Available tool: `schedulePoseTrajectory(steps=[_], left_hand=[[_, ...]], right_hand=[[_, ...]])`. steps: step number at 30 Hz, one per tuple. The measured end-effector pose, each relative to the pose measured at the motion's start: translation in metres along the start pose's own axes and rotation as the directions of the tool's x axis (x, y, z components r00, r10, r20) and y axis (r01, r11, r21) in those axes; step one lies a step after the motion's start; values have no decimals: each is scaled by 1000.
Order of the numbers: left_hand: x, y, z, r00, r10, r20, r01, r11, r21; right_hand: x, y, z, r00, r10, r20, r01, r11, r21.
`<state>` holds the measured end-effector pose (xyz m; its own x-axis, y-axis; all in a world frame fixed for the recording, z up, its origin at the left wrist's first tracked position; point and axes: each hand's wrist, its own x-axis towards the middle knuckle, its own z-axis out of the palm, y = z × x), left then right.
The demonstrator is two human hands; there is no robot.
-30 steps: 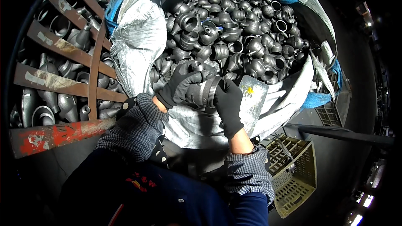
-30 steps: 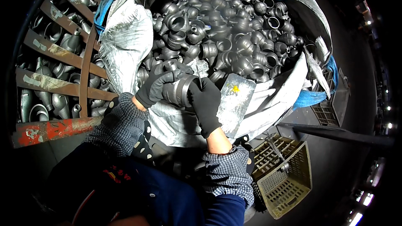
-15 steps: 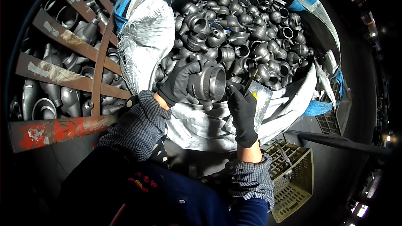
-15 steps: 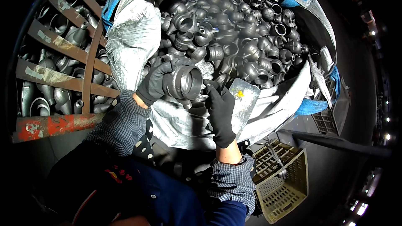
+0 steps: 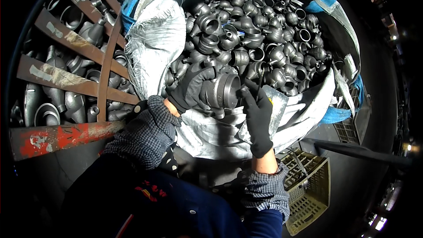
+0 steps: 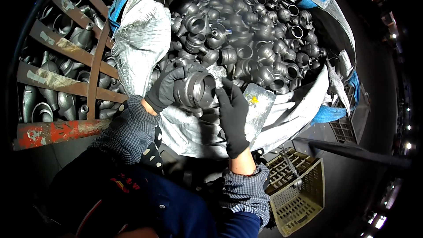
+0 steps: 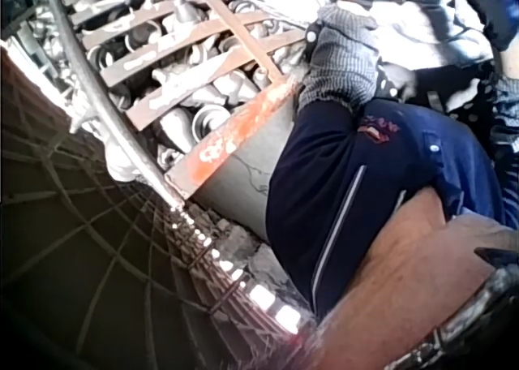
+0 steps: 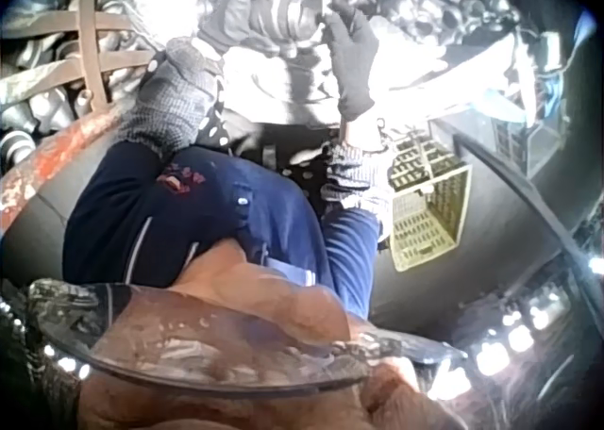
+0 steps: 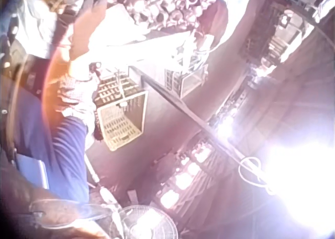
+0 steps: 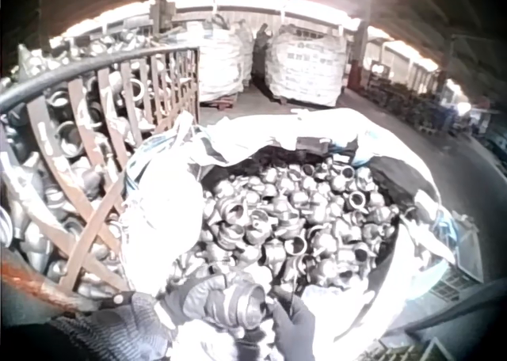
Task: The person holds curved metal pipe fittings and uses a yellow scraper tool to clean the interior and exterior edges of several pieces before placing one into a separate bin.
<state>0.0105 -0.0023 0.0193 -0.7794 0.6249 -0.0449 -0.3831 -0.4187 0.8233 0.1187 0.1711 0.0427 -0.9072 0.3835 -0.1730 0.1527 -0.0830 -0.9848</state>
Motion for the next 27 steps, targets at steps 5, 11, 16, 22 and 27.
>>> schedulePoseTrajectory(steps=[5, 11, 16, 22, 27], left_hand=[[-7, 23, 5, 997, -57, 42, 62, 990, -130], [-5, 20, 6, 996, -78, 40, 84, 981, -176], [0, 11, 1, 993, 122, -6, -120, 982, 149], [1, 2, 2, 986, 164, -17, -155, 959, 238], [0, -1, 1, 987, 158, -13, -152, 965, 216]], right_hand=[[-16, -16, -22, 936, -349, 57, 345, 866, -362], [-36, -22, -20, 911, -391, 134, 367, 614, -699], [-37, -27, -13, 839, -501, 212, 408, 323, -854], [-36, -23, -14, 828, -473, 300, 426, 184, -886], [-36, -23, -12, 831, -462, 310, 420, 155, -894]])
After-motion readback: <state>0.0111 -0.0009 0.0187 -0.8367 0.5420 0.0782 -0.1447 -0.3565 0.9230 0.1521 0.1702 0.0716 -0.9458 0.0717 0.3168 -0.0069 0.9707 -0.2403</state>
